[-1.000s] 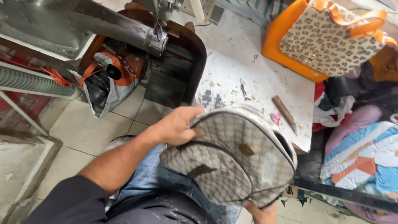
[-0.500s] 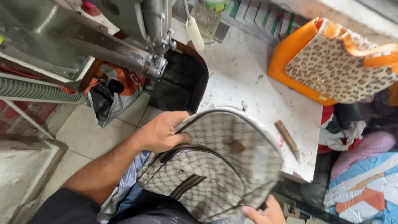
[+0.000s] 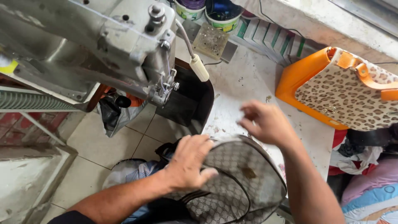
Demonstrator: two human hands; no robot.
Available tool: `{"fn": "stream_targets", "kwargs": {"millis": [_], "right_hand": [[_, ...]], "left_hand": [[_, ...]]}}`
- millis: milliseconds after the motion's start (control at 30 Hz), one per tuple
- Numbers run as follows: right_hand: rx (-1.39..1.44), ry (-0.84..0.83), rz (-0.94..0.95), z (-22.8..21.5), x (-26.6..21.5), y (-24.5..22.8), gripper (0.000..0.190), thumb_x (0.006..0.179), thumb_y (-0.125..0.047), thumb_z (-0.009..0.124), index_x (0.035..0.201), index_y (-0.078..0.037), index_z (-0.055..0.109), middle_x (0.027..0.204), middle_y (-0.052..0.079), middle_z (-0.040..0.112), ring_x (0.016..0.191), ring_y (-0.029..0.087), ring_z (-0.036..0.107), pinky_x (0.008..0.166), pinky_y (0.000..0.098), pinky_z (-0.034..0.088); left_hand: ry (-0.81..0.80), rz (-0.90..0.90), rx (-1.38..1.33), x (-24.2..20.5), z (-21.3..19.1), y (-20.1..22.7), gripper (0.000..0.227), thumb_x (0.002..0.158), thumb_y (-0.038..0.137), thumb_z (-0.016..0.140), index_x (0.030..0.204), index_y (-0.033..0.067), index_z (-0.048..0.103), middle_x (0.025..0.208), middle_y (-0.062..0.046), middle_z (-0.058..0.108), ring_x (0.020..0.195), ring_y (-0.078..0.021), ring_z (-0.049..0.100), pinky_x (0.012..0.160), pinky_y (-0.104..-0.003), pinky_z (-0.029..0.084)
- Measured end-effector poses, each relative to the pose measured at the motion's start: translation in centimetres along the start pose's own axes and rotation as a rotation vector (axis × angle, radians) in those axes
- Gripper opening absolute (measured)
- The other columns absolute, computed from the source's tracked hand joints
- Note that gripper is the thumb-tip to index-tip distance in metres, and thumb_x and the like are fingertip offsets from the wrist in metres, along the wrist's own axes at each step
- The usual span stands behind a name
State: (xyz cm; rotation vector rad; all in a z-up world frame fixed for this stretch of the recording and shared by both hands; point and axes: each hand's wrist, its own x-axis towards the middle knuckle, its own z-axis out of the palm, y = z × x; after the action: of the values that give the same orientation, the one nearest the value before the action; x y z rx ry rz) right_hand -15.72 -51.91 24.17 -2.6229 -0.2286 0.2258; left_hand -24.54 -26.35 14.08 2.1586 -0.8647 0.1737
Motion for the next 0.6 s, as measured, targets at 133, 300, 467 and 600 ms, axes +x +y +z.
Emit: {"fn": "stream_targets", "kwargs": {"millis": [133, 300, 467, 600], "right_hand": [[-0.247, -0.063, -0.005, 0.1, 11.0, -0.7, 0.046, 0.084, -0.026, 0.066, 0.129, -0.02, 0.064, 0.101, 0.0, 0.08, 0.105, 0.033, 0.07, 0.085, 0.0515, 0.054], [-0.261, -0.02, 0.115, -0.3, 18.5, -1.8, 0.062, 0.086, -0.024, 0.06, 0.147, -0.019, 0.049, 0.121, 0.025, 0.068, 0.107, 0.049, 0.062, 0.083, 0.0597, 0.051], [-0.092, 0.083, 0.174, 0.4, 23.0, -1.1, 0.069, 0.095, -0.012, 0.061, 0.158, -0.018, 0.032, 0.073, 0.006, 0.059, 0.066, 0.023, 0.059, 0.056, 0.0418, 0.049], [-0.055, 0.351, 0.055, 2.4, 26.1, 1.6, 0.059, 0.093, -0.026, 0.066, 0.149, -0.021, 0.048, 0.088, 0.012, 0.077, 0.084, 0.042, 0.07, 0.067, 0.0564, 0.051]], "left_hand": [[-0.158, 0.109, 0.725, -1.3, 7.3, -1.2, 0.154, 0.068, 0.11, 0.046, 0.167, 0.0068, -0.008, 0.169, -0.021, 0.002, 0.153, -0.0392, 0.007, 0.121, -0.065, 0.004], [-0.368, 0.02, 0.488, 0.1, 6.3, -1.5, 0.132, 0.073, 0.094, 0.064, 0.162, 0.0096, 0.015, 0.163, -0.025, 0.023, 0.151, -0.0453, 0.018, 0.117, -0.069, 0.014], [-0.306, 0.049, 0.397, 0.1, 5.8, -1.5, 0.145, 0.069, 0.086, 0.078, 0.165, 0.0105, 0.001, 0.163, -0.028, 0.027, 0.152, -0.048, 0.022, 0.116, -0.072, 0.016], [-0.203, 0.057, 0.322, 0.6, 4.8, -1.3, 0.126, 0.06, 0.078, 0.085, 0.153, 0.0072, 0.037, 0.154, -0.027, 0.044, 0.147, -0.0489, 0.035, 0.11, -0.075, 0.026]]}}
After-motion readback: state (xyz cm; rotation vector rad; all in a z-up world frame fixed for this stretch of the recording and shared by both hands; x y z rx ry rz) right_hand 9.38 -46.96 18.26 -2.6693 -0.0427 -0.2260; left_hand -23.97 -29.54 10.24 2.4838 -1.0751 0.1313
